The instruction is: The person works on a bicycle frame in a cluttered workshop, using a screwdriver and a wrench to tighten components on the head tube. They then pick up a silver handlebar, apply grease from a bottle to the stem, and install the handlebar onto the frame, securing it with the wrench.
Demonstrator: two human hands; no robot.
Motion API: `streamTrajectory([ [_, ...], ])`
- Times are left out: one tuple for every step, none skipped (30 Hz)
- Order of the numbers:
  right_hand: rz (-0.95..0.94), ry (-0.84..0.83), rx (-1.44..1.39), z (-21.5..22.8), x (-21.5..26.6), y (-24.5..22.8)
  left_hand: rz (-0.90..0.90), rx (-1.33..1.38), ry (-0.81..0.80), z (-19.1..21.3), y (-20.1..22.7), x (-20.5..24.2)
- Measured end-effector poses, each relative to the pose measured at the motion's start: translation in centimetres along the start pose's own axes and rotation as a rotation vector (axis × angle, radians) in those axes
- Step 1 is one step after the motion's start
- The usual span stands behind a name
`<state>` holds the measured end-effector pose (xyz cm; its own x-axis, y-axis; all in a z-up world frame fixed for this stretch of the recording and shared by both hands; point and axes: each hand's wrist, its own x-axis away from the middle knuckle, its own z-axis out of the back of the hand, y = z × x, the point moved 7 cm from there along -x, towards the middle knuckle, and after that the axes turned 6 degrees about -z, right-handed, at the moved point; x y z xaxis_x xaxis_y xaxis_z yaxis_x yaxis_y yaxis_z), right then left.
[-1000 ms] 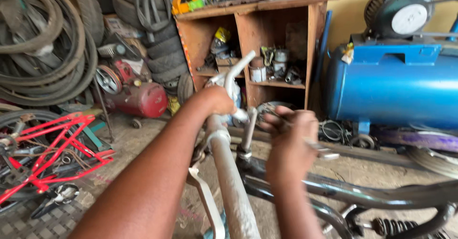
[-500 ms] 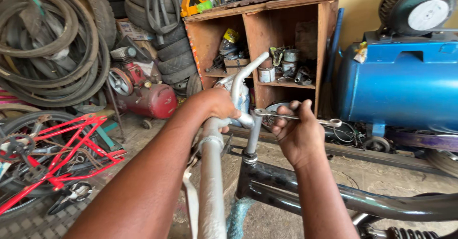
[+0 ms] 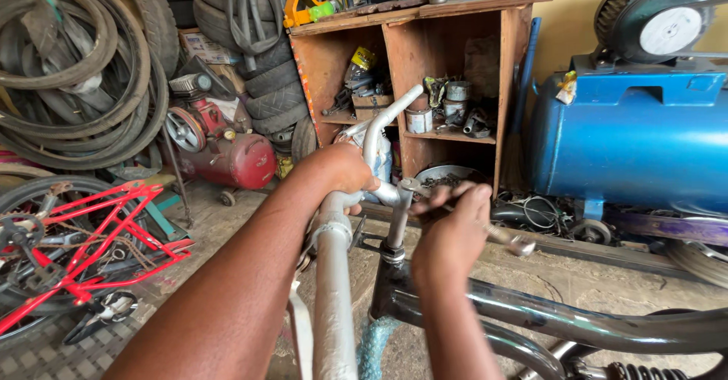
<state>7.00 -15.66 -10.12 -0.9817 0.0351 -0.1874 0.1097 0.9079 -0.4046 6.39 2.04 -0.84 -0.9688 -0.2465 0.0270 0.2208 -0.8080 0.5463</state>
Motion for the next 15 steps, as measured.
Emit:
streamTrajectory([
  [0.081,0.012,0.012,-0.2,0.7,-0.4,-0.002,-0.011,0.003,0.0,0.1,0.1],
  [0.103,-0.011,0.022,-0.6,1.4,-0.5,0.004,-0.006,-0.006,0.0,0.0,0.2],
  [0.124,-0.034,0.032,-0.9,1.9,-0.7,0.01,-0.001,-0.014,-0.1,0.0,0.3],
  [0.148,-0.056,0.041,-1.2,2.1,-1.1,0.013,0.001,-0.022,-0.1,0.0,0.3],
  [0.101,-0.021,0.044,-0.9,1.9,-1.3,0.001,-0.014,-0.021,-0.1,0.0,0.3],
  [0.056,0.019,0.042,-0.5,1.6,-1.5,-0.012,-0.035,-0.021,0.0,0.1,0.3],
  [0.012,0.058,0.04,-0.1,1.1,-1.7,-0.025,-0.056,-0.021,0.1,0.2,0.2],
  [-0.064,0.057,-0.026,0.2,0.2,-1.8,-0.04,-0.069,-0.03,0.2,0.3,0.0],
  [-0.14,0.056,-0.091,0.6,-0.9,-2.0,-0.056,-0.081,-0.039,0.2,0.5,-0.2],
  [-0.225,0.056,-0.151,1.1,-1.8,-1.8,-0.062,-0.088,-0.05,0.0,0.2,-0.1],
  [-0.277,0.021,-0.104,1.2,-2.7,-1.5,-0.05,-0.057,-0.046,-0.2,-0.1,0.0],
  [-0.322,-0.016,-0.062,1.3,-3.8,-1.2,-0.045,-0.031,-0.04,-0.2,-0.1,-0.1],
  [-0.367,-0.053,-0.02,1.3,-4.7,-0.7,-0.04,-0.005,-0.035,-0.2,0.0,-0.1],
  [-0.399,-0.09,-0.023,1.3,-5.5,-0.1,-0.029,-0.018,-0.029,-0.2,-0.1,-0.2],
  [-0.431,-0.128,-0.027,1.3,-6.2,0.5,-0.019,-0.031,-0.024,-0.2,-0.1,-0.2],
])
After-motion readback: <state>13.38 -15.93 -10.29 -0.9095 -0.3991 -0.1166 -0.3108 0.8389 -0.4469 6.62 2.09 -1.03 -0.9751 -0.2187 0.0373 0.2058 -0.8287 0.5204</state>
